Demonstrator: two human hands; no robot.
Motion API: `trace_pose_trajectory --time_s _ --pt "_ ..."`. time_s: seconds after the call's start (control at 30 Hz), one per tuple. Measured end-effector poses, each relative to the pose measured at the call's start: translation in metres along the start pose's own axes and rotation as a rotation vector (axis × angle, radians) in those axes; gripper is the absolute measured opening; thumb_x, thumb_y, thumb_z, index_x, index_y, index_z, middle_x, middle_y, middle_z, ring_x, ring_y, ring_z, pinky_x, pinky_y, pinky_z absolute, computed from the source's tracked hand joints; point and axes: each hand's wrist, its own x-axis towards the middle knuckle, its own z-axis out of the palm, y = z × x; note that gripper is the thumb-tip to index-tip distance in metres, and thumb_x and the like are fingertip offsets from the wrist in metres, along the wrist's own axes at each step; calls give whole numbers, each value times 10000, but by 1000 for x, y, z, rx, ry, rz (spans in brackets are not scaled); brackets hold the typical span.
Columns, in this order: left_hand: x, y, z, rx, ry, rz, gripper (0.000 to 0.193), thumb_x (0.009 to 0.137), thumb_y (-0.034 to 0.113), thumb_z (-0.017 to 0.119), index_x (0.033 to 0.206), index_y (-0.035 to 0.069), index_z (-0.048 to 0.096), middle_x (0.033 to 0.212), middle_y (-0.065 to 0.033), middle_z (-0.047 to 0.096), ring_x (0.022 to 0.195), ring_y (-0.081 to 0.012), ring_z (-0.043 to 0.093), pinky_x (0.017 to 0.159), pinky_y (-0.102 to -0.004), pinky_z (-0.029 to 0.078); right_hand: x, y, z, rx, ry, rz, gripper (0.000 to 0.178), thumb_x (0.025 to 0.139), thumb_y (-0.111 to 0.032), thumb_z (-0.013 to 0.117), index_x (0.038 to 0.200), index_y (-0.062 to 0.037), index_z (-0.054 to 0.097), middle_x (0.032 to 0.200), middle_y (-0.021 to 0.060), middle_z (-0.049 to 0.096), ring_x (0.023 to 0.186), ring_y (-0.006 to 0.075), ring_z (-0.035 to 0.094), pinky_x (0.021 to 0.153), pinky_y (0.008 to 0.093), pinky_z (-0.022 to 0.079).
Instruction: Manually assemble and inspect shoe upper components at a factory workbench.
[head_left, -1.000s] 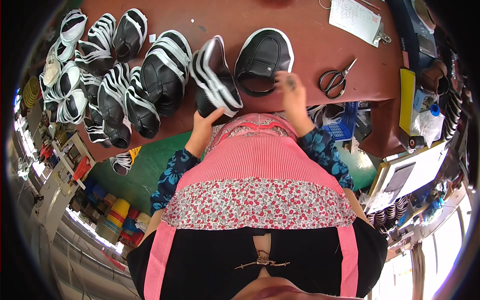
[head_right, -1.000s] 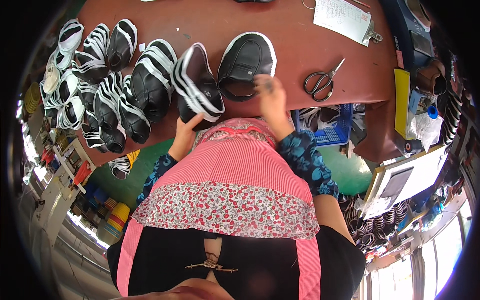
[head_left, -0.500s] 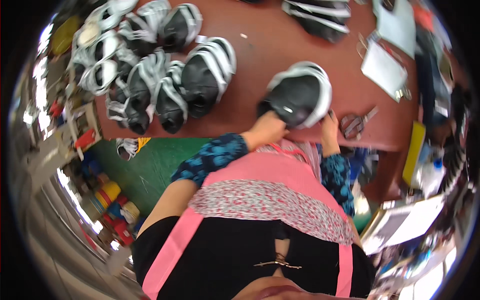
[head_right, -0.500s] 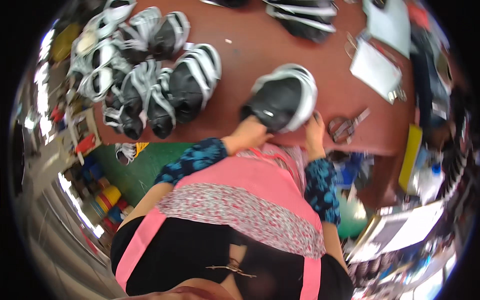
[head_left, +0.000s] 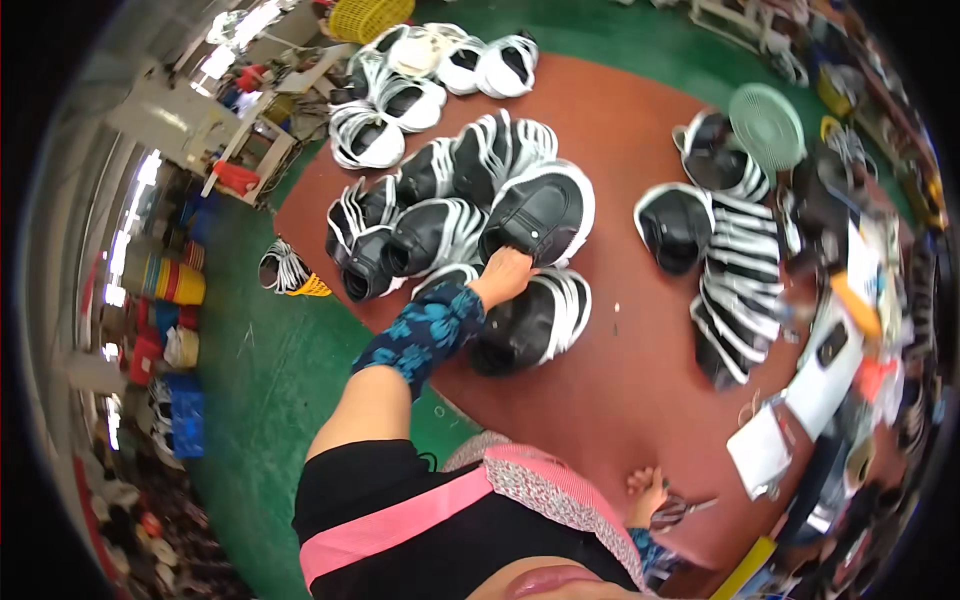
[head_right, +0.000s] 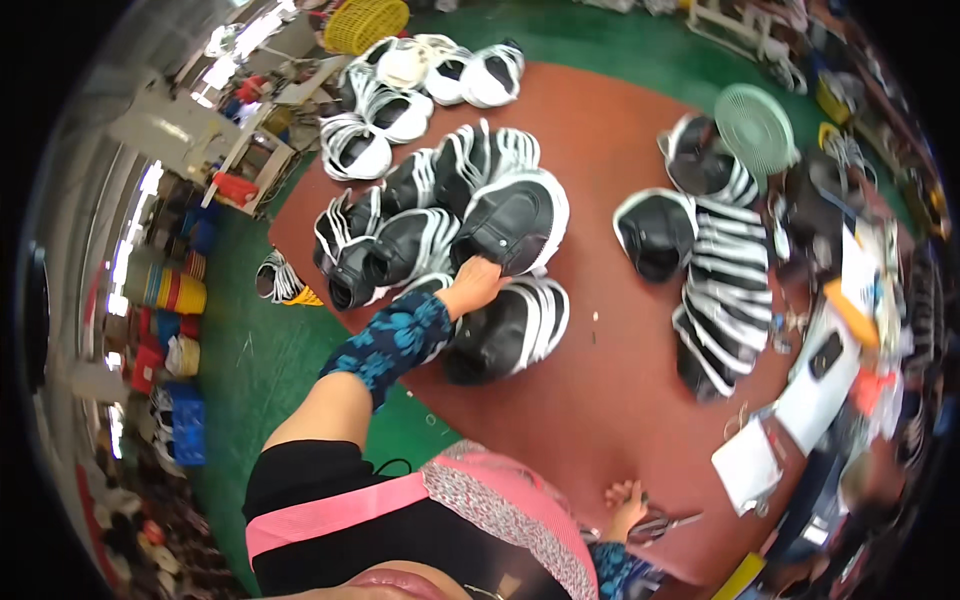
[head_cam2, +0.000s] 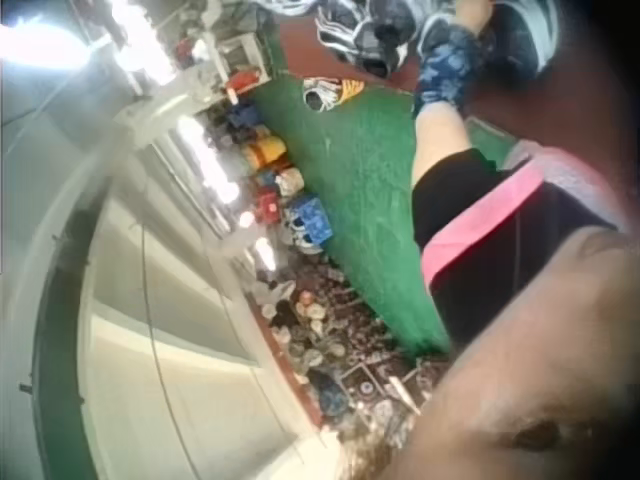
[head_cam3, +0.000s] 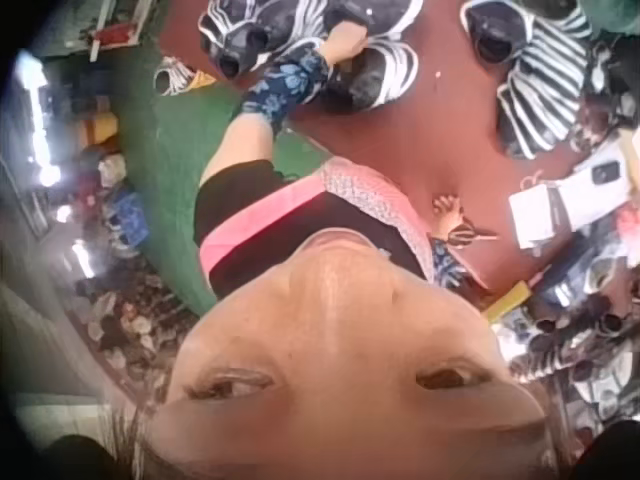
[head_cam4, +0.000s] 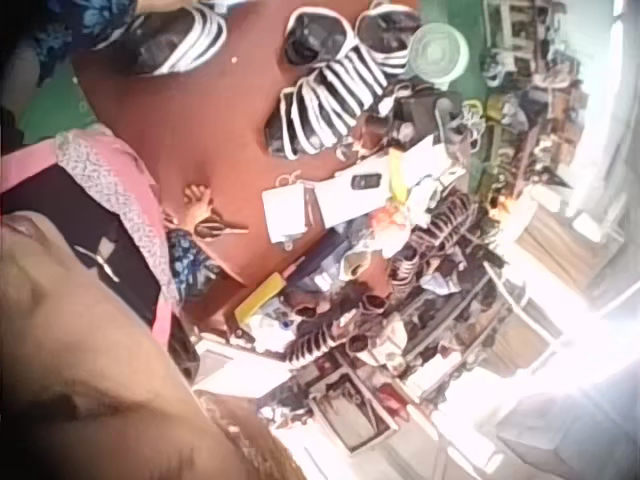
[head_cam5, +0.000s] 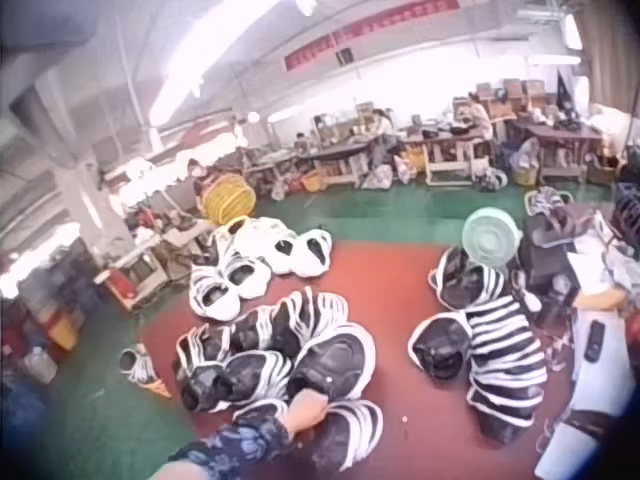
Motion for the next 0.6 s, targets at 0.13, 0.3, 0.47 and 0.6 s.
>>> trace_pose_trajectory --time_s 0.13,0.3,0.47,0.6 --pt "21 -120 16 -40 37 -81 390 925 311 847 1102 -1 695 1182 -259 744 1185 -446 700 973 -547 558 44 11 -13 -38 -146 102 379 1041 -499 744 1009 -125 695 812 83 746 627 261 689 512 363 440" --pt "104 -67 22 214 -209 -280 399 941 412 813 1165 83 779 1129 -182 821 1077 -355 807 882 -520 621 46 3 12 42 -99 -9 292 1128 -281 655 866 -166 598 680 -10 578 609 199 620 497 348 492" --pt "116 18 -44 15 -47 -135 368 977 405 793 950 39 825 878 -213 795 881 -418 799 756 -563 626 53 -100 137 -335 -33 7 427 1101 -415 691 1050 8 718 878 149 784 657 264 779 490 354 607" --pt "173 101 19 -390 39 49 601 1018 443 757 1335 -59 665 1377 -302 693 1287 -460 663 1063 -529 544 75 -113 130 -387 -97 55 512 1091 -451 693 1007 53 711 819 228 799 548 282 757 423 331 559"
